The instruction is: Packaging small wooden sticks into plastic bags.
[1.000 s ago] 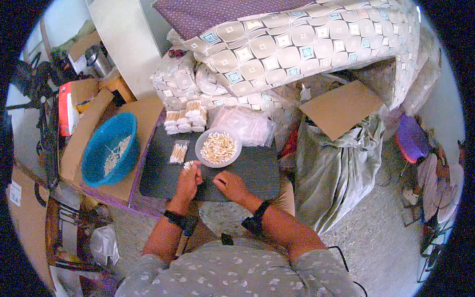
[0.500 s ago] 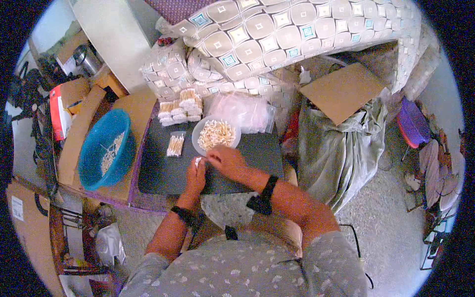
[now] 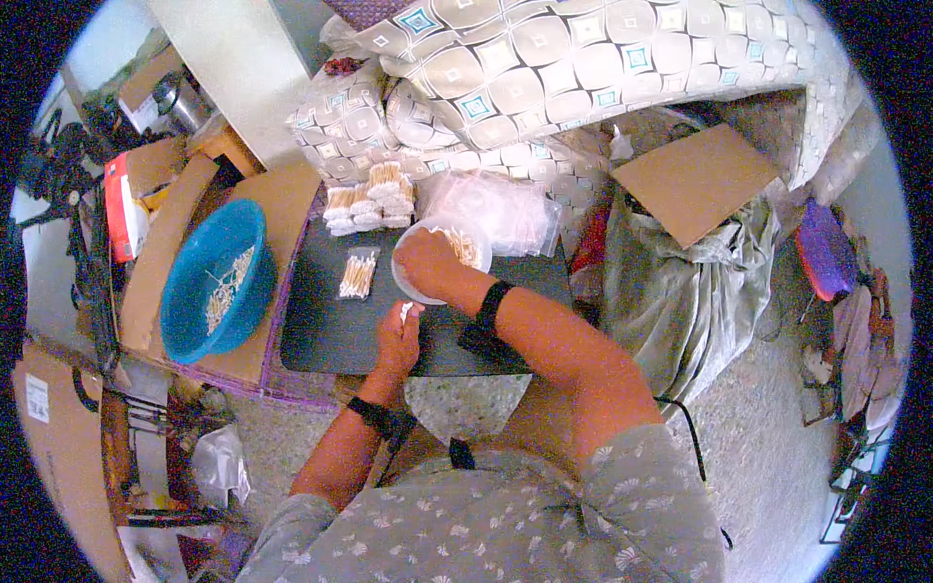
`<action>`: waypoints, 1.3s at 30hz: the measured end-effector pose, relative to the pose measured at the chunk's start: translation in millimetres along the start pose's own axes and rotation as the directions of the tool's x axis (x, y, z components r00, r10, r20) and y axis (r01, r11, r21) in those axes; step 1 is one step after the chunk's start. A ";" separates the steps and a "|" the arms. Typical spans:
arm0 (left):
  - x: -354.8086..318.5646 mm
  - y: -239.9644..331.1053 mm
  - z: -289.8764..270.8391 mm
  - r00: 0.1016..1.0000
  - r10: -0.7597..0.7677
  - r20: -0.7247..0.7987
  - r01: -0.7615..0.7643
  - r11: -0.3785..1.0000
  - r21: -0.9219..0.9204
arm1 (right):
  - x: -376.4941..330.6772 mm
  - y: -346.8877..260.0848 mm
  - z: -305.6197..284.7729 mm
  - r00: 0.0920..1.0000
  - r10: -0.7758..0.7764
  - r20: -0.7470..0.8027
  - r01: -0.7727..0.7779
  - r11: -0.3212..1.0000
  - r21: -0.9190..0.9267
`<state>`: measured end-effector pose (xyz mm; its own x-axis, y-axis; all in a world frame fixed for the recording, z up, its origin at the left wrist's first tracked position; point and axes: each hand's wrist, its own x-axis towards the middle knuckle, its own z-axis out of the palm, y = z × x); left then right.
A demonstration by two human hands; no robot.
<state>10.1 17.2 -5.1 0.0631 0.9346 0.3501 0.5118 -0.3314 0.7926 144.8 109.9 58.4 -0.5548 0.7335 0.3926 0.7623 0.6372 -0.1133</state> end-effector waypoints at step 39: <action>0.8 -1.2 -0.5 0.998 -0.060 0.003 0.061 0.997 -0.038 | -6.4 35.9 -3.0 0.997 -0.074 -0.022 0.073 0.996 -0.041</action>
<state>9.2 18.3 -5.5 0.0348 0.9533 0.2999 0.4820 -0.2789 0.8306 176.8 127.4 54.6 -0.6025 0.6787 0.4200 0.7326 0.6791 -0.0466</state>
